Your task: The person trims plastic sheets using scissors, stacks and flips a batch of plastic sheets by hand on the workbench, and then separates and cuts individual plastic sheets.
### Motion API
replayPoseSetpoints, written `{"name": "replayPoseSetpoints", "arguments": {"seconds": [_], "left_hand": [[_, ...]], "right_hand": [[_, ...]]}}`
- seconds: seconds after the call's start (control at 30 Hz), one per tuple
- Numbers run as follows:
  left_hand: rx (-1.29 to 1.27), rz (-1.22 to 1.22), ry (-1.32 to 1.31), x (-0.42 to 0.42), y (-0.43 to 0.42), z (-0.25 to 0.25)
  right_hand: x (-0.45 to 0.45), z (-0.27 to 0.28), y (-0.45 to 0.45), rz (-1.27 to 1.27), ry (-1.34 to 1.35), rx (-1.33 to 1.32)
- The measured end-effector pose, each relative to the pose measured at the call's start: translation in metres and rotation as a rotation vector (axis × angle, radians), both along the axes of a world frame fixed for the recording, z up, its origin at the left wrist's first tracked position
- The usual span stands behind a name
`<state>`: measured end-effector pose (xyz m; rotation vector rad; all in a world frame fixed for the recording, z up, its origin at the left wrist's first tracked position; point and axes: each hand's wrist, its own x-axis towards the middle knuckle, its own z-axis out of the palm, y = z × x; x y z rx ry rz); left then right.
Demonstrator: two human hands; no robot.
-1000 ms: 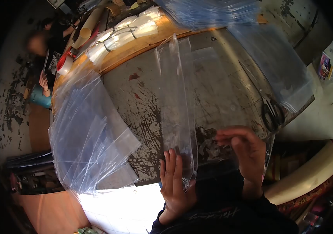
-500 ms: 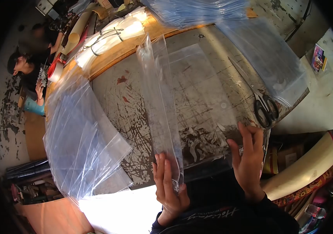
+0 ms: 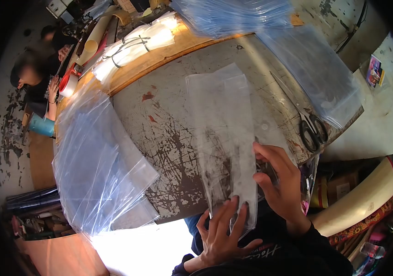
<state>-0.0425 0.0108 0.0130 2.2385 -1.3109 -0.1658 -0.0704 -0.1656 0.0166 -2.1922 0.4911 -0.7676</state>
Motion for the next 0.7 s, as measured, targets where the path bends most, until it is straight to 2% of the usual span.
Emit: {"name": "replayPoseSetpoints", "arguments": {"seconds": [0.03, 0.1, 0.17, 0.27, 0.37, 0.4, 0.47, 0.53, 0.6, 0.63, 0.7], "left_hand": [[-0.001, 0.007, -0.008, 0.005, 0.001, 0.002], [0.046, -0.167, 0.047, 0.025, 0.007, 0.008], [-0.041, -0.184, 0.056, 0.050, 0.010, 0.017], [0.006, -0.266, -0.148, 0.082, 0.014, 0.049], [0.065, -0.272, -0.255, 0.107, 0.009, 0.083], [0.078, -0.276, -0.253, 0.116, 0.002, 0.094], [-0.037, -0.245, -0.390, 0.138, -0.018, 0.100], [-0.081, -0.115, -0.492, 0.159, -0.044, 0.098], [0.068, 0.007, -0.140, 0.180, -0.071, 0.094], [0.059, 0.006, -0.141, 0.189, -0.078, 0.092], [0.326, -0.085, 0.322, 0.203, -0.093, 0.084]], "right_hand": [[0.004, -0.004, 0.000, 0.048, -0.018, 0.195], [0.011, -0.009, 0.000, 0.015, -0.054, 0.235], [0.011, -0.012, -0.003, 0.097, 0.022, 0.278], [0.011, -0.009, 0.002, 0.116, 0.013, 0.390], [0.006, -0.006, 0.003, 0.257, -0.003, 0.375], [0.007, -0.006, 0.003, 0.320, -0.020, 0.279], [0.009, -0.005, 0.012, 0.342, -0.027, 0.197], [0.008, -0.001, 0.017, 0.423, 0.021, 0.118], [0.007, 0.003, 0.023, 0.412, 0.031, 0.074], [0.005, 0.005, 0.024, 0.388, 0.048, 0.033], [0.001, 0.010, 0.020, 0.359, 0.060, 0.001]]}}
